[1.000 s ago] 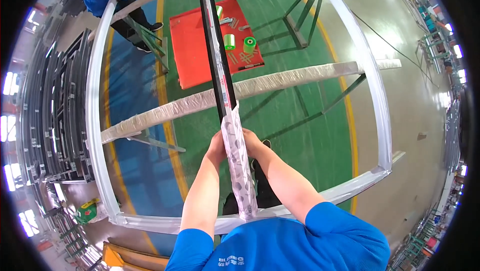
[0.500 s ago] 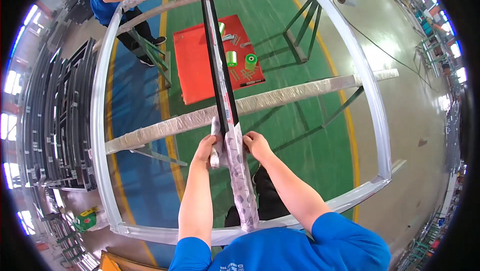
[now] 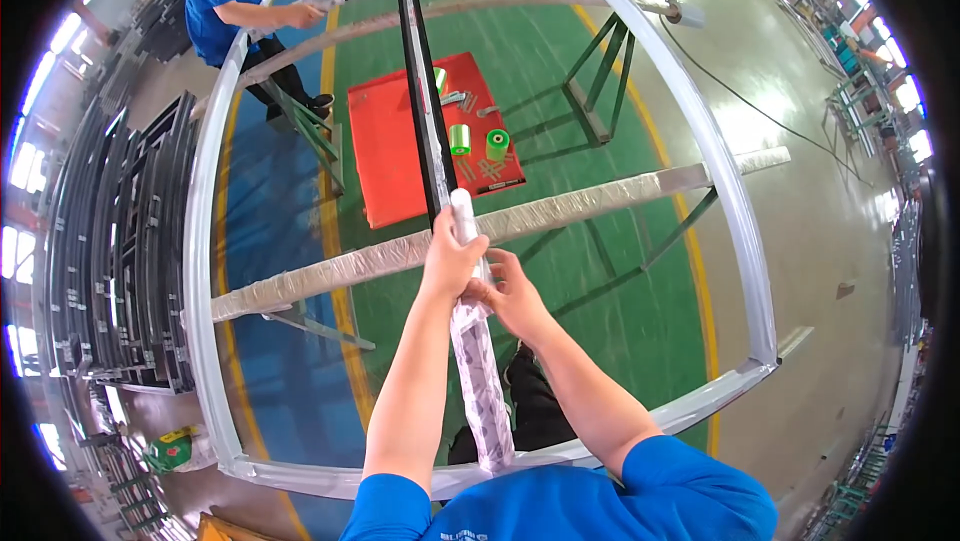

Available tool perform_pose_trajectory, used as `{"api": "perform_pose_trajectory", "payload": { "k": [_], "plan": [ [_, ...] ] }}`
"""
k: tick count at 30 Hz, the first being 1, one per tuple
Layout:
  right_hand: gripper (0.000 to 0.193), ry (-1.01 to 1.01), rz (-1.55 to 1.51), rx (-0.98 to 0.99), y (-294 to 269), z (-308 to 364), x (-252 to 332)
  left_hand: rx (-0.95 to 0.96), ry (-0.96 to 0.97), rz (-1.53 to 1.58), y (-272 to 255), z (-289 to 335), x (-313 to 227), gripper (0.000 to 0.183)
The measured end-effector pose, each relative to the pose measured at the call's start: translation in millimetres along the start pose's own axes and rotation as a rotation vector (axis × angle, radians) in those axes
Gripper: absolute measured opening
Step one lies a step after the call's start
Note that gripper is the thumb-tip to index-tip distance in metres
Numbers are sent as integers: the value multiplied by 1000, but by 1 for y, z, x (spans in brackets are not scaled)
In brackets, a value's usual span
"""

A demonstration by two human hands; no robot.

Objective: Wrapping a large metal rectangular frame with protective material.

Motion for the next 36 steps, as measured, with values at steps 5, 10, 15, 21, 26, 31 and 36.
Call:
{"api": "perform_pose_trajectory", "payload": {
  "k": [5, 10, 15, 21, 26, 31, 36],
  "plan": [
    [66, 132, -84, -58, -13, -27, -25, 250, -31, 147, 13, 4, -3, 58],
    [47, 180, 187, -299, -9, -57, -65, -205, 110, 232, -33, 59, 23, 36],
    [48, 243, 200, -180, 1, -66, -77, -370, -529, 186, -58, 122, 107, 41],
    [56, 422, 54, -200, 17, -62, -78, 67, -1012, 586, -46, 189, 138, 74],
    [65, 286, 284, -253, 33, -81, -91, 47, -1091, 497, -41, 202, 116, 81],
    [60, 177, 334, -368, 49, -91, -95, 3, -1019, 454, -50, 201, 96, 87],
    [47, 428, -491, -209, 76, -89, -85, 46, -965, 327, -63, 204, 65, 89]
  ]
}}
Point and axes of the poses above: each hand's wrist, its own z-axis away from the middle knuckle, its own y-axis out of the palm, x = y × z, the point moved 1 cm from there along -z, towards the middle knuckle, and after that the axes turned 13 degrees about -x, right-handed, at the moved point
